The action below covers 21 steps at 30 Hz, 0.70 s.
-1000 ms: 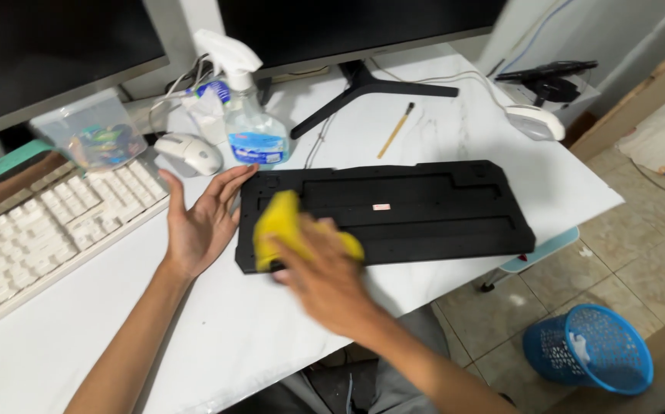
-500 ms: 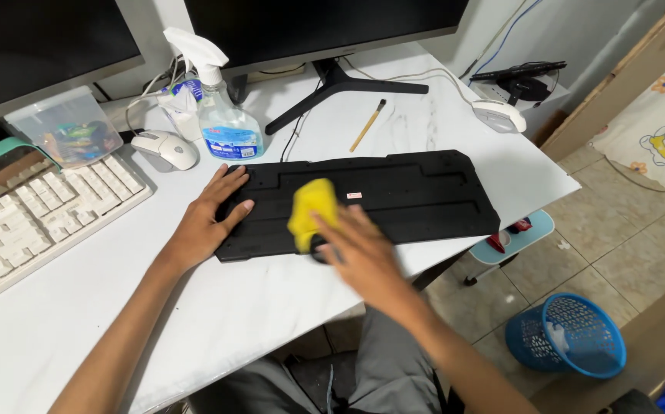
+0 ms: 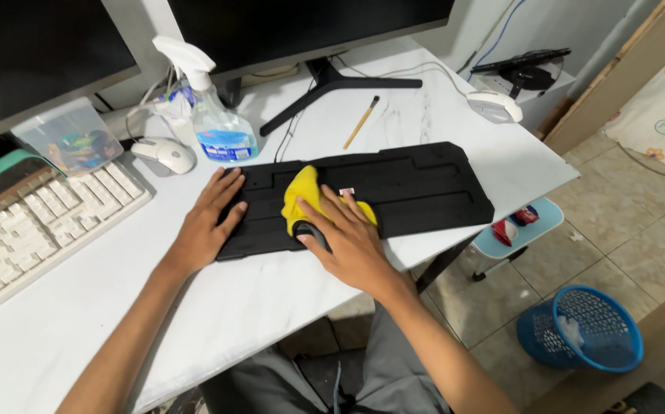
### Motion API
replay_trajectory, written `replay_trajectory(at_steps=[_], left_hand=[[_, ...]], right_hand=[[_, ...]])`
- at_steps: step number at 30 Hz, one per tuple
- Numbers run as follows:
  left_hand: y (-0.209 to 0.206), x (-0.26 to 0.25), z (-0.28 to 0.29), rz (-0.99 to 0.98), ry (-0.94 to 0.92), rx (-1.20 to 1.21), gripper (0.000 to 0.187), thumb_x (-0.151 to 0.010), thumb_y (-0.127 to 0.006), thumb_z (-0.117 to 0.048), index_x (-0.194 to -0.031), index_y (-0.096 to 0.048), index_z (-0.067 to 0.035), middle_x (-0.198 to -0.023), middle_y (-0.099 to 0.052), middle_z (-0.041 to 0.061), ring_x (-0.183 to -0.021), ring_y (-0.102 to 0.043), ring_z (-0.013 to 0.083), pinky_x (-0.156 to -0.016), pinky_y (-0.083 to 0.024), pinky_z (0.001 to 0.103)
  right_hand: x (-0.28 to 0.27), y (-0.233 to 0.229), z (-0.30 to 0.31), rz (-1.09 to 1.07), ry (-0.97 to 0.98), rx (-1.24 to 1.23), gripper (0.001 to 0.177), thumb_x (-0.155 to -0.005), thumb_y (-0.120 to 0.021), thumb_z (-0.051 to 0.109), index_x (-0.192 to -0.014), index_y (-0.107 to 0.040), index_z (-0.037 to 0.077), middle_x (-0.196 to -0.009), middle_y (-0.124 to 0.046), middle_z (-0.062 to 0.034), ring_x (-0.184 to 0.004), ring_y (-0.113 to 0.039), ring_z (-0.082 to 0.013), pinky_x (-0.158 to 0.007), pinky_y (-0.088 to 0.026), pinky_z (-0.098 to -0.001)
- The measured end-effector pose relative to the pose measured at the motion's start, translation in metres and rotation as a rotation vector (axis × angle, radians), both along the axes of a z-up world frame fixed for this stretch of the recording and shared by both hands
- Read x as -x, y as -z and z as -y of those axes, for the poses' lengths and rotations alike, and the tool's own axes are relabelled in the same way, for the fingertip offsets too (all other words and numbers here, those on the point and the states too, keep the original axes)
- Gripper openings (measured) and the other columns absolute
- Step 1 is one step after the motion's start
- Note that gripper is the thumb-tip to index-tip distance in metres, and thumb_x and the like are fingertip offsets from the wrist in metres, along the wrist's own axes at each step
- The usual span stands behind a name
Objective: Cleaning a computer keyboard using a cloth and a brush.
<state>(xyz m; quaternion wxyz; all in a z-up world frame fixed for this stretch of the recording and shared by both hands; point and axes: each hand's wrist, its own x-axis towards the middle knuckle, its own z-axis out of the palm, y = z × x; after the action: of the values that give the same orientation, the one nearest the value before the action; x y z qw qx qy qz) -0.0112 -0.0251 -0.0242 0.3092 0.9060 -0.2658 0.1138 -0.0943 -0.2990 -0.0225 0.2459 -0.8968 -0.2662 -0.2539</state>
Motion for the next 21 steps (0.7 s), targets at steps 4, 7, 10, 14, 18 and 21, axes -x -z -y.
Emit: replay_trajectory(at_steps=[4,7,10,14,18,21], left_hand=[[-0.002,-0.002,0.000,0.031,0.008,-0.022,0.056,-0.101,-0.054,-0.033,-0.151,-0.048,-0.007,-0.164,-0.039,0.008,-0.157,-0.021,0.0265,-0.125,-0.022,0.041],[-0.002,0.000,-0.001,-0.036,-0.002,-0.029,0.060,-0.098,-0.056,-0.035,-0.150,-0.046,-0.007,-0.164,-0.036,0.007,-0.157,-0.018,0.0263,-0.124,-0.019,0.043],[-0.001,-0.003,-0.003,-0.005,0.028,-0.030,0.062,-0.099,-0.057,-0.037,-0.151,-0.046,-0.006,-0.164,-0.036,0.007,-0.157,-0.018,0.0255,-0.127,-0.012,0.047],[-0.003,-0.001,-0.002,-0.049,-0.005,-0.039,0.062,-0.098,-0.056,-0.039,-0.152,-0.046,-0.009,-0.164,-0.035,0.005,-0.157,-0.016,0.0237,-0.126,-0.006,0.050],[-0.004,0.000,0.000,-0.066,-0.033,-0.061,0.063,-0.097,-0.056,-0.041,-0.151,-0.046,-0.010,-0.164,-0.035,0.004,-0.156,-0.017,0.0220,-0.126,-0.006,0.051],[-0.003,0.001,0.001,-0.031,-0.033,-0.075,0.062,-0.098,-0.056,-0.041,-0.150,-0.047,-0.009,-0.163,-0.036,0.004,-0.156,-0.017,0.0235,-0.126,-0.007,0.052]], right_hand=[[-0.052,0.000,0.010,-0.048,0.023,0.129,0.056,-0.100,-0.061,0.037,-0.150,-0.052,0.013,-0.146,-0.055,-0.0147,-0.149,-0.039,-0.0322,-0.125,-0.020,-0.0564],[-0.087,0.006,0.031,-0.002,0.075,0.190,0.054,-0.102,-0.059,0.036,-0.150,-0.049,0.013,-0.157,-0.047,-0.0163,-0.151,-0.038,-0.0303,-0.123,-0.020,-0.0552],[-0.106,0.005,0.063,-0.160,0.167,0.187,0.057,-0.101,-0.056,0.035,-0.154,-0.046,0.017,-0.155,-0.046,-0.0155,-0.148,-0.036,-0.0308,-0.122,-0.019,-0.0546],[-0.094,0.005,0.120,-0.214,0.305,0.152,0.055,-0.101,-0.055,0.038,-0.152,-0.049,0.018,-0.158,-0.045,-0.0112,-0.147,-0.037,-0.0327,-0.120,-0.026,-0.0538],[-0.092,0.005,0.177,-0.236,0.473,0.134,0.046,-0.105,-0.054,0.045,-0.133,-0.066,0.011,-0.155,-0.050,-0.0130,-0.141,-0.043,-0.0375,-0.110,-0.039,-0.0574],[-0.080,-0.019,0.184,-0.342,0.738,0.127,0.048,-0.107,-0.054,0.049,-0.123,-0.070,0.008,-0.129,-0.063,-0.0202,-0.117,-0.058,-0.0439,-0.092,-0.051,-0.0559]])
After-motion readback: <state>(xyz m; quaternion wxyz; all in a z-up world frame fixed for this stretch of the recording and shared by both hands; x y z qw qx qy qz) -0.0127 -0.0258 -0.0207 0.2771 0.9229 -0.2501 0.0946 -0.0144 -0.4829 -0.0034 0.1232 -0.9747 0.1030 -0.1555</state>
